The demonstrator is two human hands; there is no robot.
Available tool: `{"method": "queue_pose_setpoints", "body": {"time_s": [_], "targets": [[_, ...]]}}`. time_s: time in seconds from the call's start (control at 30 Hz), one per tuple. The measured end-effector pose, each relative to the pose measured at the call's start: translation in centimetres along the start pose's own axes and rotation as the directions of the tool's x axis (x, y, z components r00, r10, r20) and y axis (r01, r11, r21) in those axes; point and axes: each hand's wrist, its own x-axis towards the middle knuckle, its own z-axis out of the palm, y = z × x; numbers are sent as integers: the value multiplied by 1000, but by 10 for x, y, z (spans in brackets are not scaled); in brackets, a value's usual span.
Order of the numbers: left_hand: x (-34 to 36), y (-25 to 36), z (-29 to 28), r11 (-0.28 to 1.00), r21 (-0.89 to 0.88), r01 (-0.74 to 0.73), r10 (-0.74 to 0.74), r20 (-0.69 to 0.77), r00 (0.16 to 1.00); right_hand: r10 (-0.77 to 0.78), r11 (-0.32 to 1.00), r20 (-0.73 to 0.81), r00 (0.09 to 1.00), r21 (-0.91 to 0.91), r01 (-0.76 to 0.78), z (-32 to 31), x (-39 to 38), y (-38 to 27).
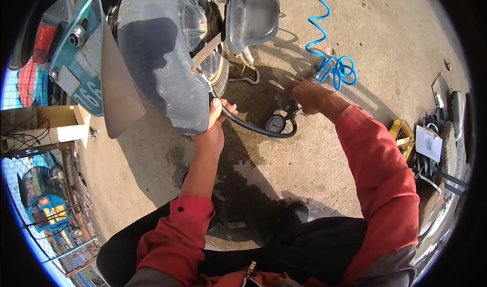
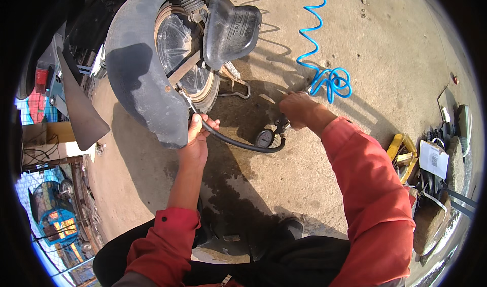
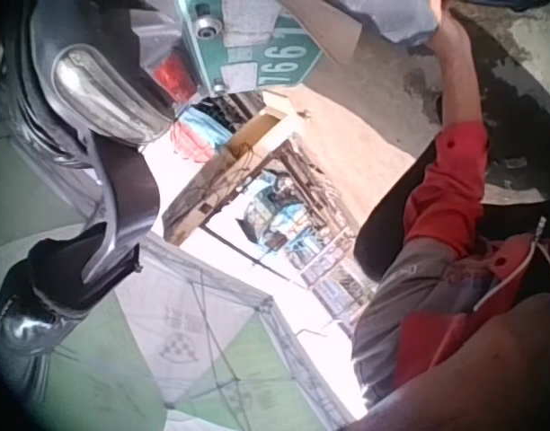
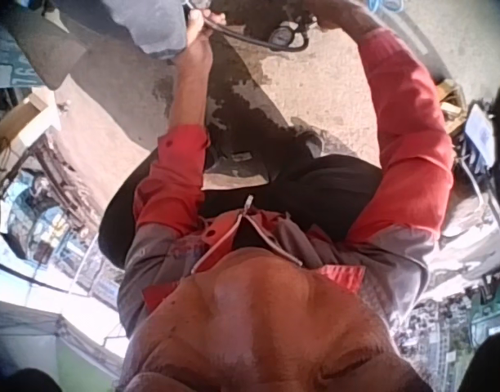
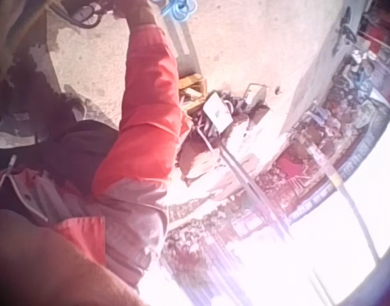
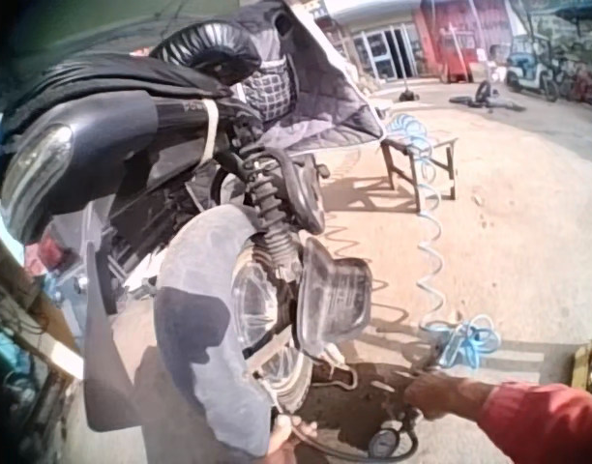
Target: The person removes a screw from the scooter tire using a screwdriver, then uses a tire inflator to add air. They also pour water from a bottle onto the tire area.
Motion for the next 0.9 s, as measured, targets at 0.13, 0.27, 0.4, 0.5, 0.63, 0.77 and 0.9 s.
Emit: {"method": "queue_pose_setpoints", "body": {"time_s": [0.13,0.27,0.4,0.5,0.63,0.77,0.9], "targets": [[-1,4,2,1000,-5,16,-16,18,1000,8,999,28,1000,38,-9,0,-1,1],[-2,5,-2,1000,-3,-8,8,63,998,9,1000,47,999,22,-10,-8,-2,-7],[-2,4,-1,1000,-4,-9,10,71,997,0,1000,24,1000,17,-1,-10,-6,-8],[-3,7,2,1000,9,-14,13,81,997,-10,999,-7,1000,32,10,-8,-6,-6],[-3,7,3,1000,12,-13,12,80,997,-10,998,-33,999,60,12,-3,-6,-3],[0,7,1,1000,11,3,-4,49,999,-21,996,-35,999,83,23,-3,-3,-2],[1,3,3,1000,-5,6,-6,-3,1000,-52,997,-49,997,57,54,-4,-4,-2]]}}
